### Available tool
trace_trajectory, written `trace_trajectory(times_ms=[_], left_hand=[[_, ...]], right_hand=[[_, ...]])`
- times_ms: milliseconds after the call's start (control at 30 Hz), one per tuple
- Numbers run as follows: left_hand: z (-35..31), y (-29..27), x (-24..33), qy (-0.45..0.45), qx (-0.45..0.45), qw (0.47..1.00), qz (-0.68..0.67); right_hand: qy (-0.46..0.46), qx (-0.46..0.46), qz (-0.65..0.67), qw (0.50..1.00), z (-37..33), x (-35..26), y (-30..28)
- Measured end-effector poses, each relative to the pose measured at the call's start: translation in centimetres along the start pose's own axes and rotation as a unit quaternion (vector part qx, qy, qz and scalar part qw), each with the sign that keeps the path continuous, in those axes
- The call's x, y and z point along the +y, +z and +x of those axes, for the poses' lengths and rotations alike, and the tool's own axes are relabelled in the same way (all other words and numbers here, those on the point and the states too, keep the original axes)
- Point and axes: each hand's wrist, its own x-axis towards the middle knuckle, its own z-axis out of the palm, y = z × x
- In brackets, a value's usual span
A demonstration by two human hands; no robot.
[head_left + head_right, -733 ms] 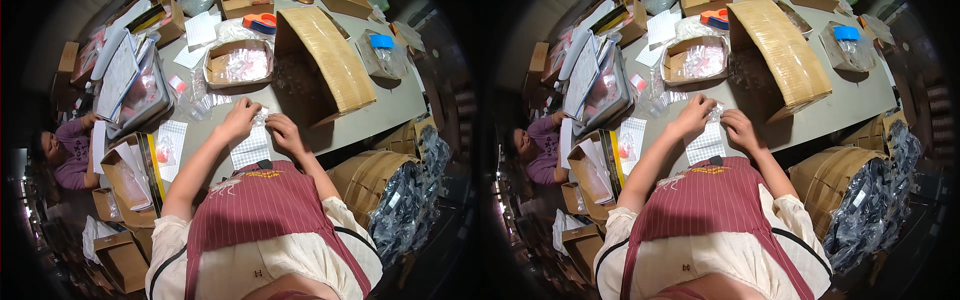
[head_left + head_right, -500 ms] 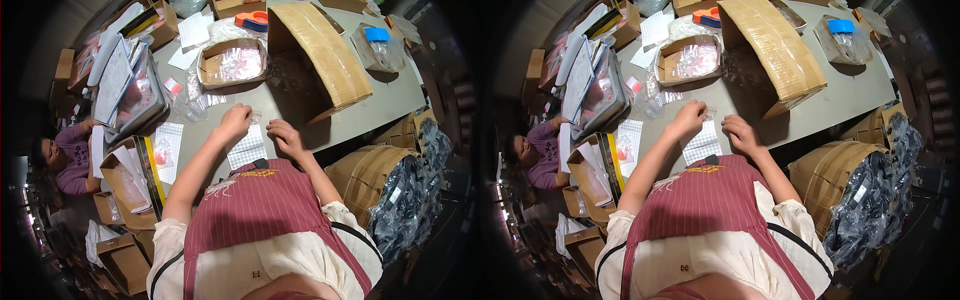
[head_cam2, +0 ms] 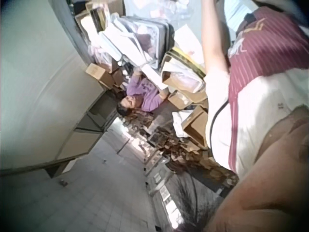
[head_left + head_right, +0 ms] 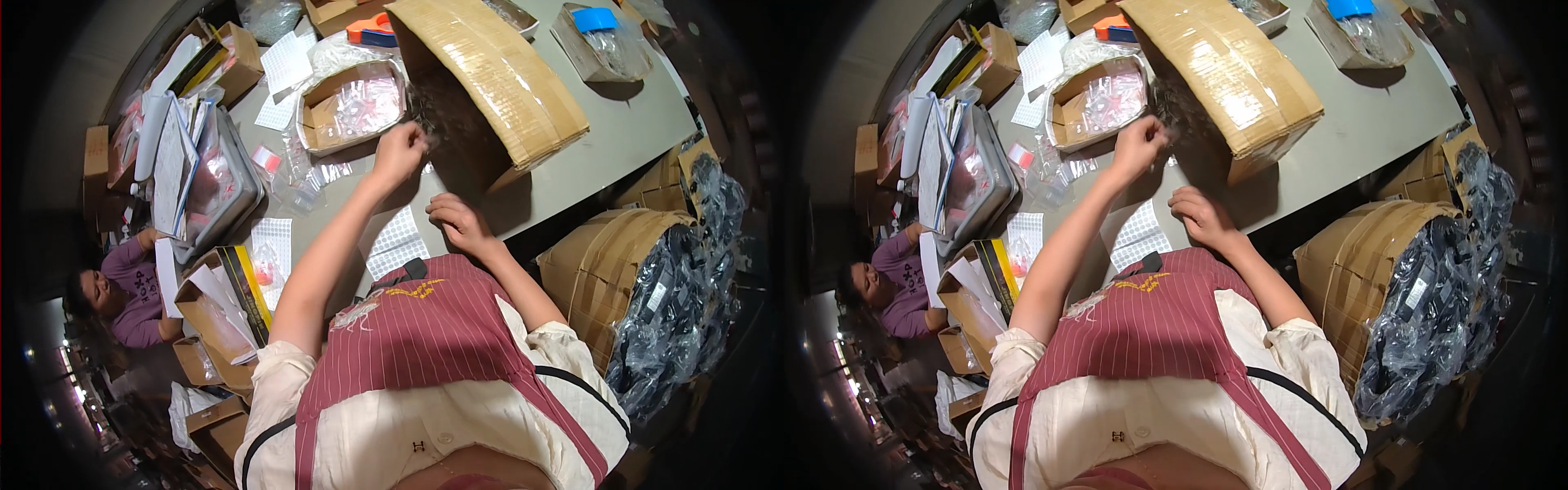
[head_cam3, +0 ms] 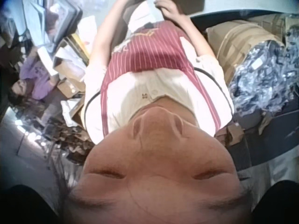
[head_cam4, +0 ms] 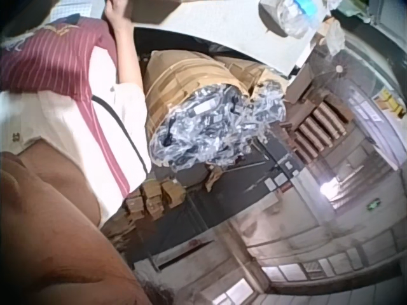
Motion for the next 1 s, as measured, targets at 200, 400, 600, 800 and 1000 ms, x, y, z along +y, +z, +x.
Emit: trace_trajectory(times_ms=[200,400,600,800,1000], left_hand=[[9.0,2.3,-0.2,0.136,-0.023,0.985,0.105],[9.4,2.1,-1.6,0.207,-0.053,0.961,0.176],[-1.2,-0.4,1.3,0.192,-0.003,0.915,0.354],[-4.7,1.5,-2.6,0.159,0.050,0.906,0.389],[-2.9,0.3,-2.4,0.167,0.038,0.932,0.320]], right_hand=[[-0.007,0.019,0.006,1.000,0.4,0.0,0.4],[-0.001,0.019,0.002,1.000,0.3,0.2,0.5],[0.003,0.013,0.008,1.000,0.4,-0.1,0.1],[-0.032,0.007,-0.029,0.999,1.4,-0.9,-0.3],[-0.162,0.023,-0.188,0.968,5.8,-9.5,-6.5]])
